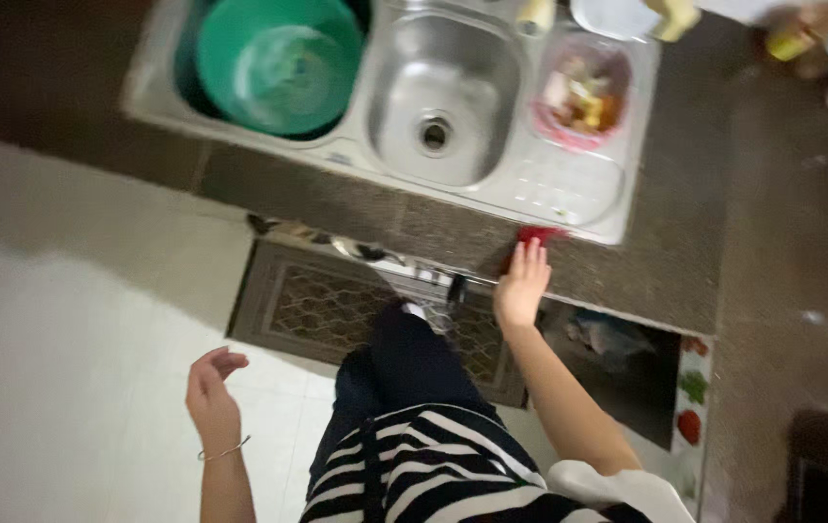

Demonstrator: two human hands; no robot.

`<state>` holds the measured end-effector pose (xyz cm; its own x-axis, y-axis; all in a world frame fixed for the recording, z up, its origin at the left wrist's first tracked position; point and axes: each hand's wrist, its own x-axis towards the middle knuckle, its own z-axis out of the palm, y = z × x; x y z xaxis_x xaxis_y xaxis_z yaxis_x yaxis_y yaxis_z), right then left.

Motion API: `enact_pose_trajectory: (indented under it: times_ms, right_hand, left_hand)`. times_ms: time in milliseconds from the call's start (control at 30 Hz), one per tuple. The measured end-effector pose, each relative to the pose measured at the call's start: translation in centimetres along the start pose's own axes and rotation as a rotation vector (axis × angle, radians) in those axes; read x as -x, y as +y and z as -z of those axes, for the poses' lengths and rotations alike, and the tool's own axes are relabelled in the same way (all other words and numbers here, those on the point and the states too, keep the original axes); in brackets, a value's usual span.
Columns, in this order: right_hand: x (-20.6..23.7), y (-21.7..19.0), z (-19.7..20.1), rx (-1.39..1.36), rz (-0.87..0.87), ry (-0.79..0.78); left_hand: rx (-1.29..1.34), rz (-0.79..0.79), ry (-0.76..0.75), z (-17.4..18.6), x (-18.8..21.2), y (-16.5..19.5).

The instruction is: The person wets a red cleaning cloth under the kitchen tap and wrings it out, wipes the countertop near the stove, then rinses the sink area. They place a green basin, chopsticks, a spoon and a spatula into the basin and set a glass lid on the dish rack.

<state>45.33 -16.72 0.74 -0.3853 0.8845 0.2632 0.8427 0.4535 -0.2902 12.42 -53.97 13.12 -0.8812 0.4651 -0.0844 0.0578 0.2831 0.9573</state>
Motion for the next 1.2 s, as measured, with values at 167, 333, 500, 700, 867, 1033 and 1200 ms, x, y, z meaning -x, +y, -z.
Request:
enact_pose_trajectory:
  times_ms: [167,333,500,700,867,1033,1200]
  right_hand:
    - [-5.1,-13.7,-5.5,-0.032,0.117,-0.064]
    - [-10.2,-25.1,-9.9,-0.093,0.145,-0.078]
    - [-14.5,-32.4,-13.5,-0.245,0.316,0.058]
    - [-20.9,-36.0,-14.8,-0.537,-0.112,0.054]
    - [-25.2,-44.5,-16.3,-1.013,-0.089,-0.043]
    - [-26.6,-60.8,-18.8,-0.853,0.320,-0.115]
    - [-25.3,-78.0,-24.2,-0.750,0.380,-0.325]
  left_hand:
    - [0.086,0.037,0.082,4.4,-2.7,-1.3]
    - [0.056,0.043,0.171,9.9,-8.6,-1.9]
    - [0.063,0.033,0.267,15.8,-17.7,-2.0]
    - [0.056,0.025,0.265,21.7,-30.7,-2.9]
    - [0.128,0.053,0.210,22.4,-39.4,-7.0]
    - [0.014,0.071,0.109,22.5,-46.6,-9.2]
    - [-0.131,-0.043,0.109,26.1,-56.7,-10.9]
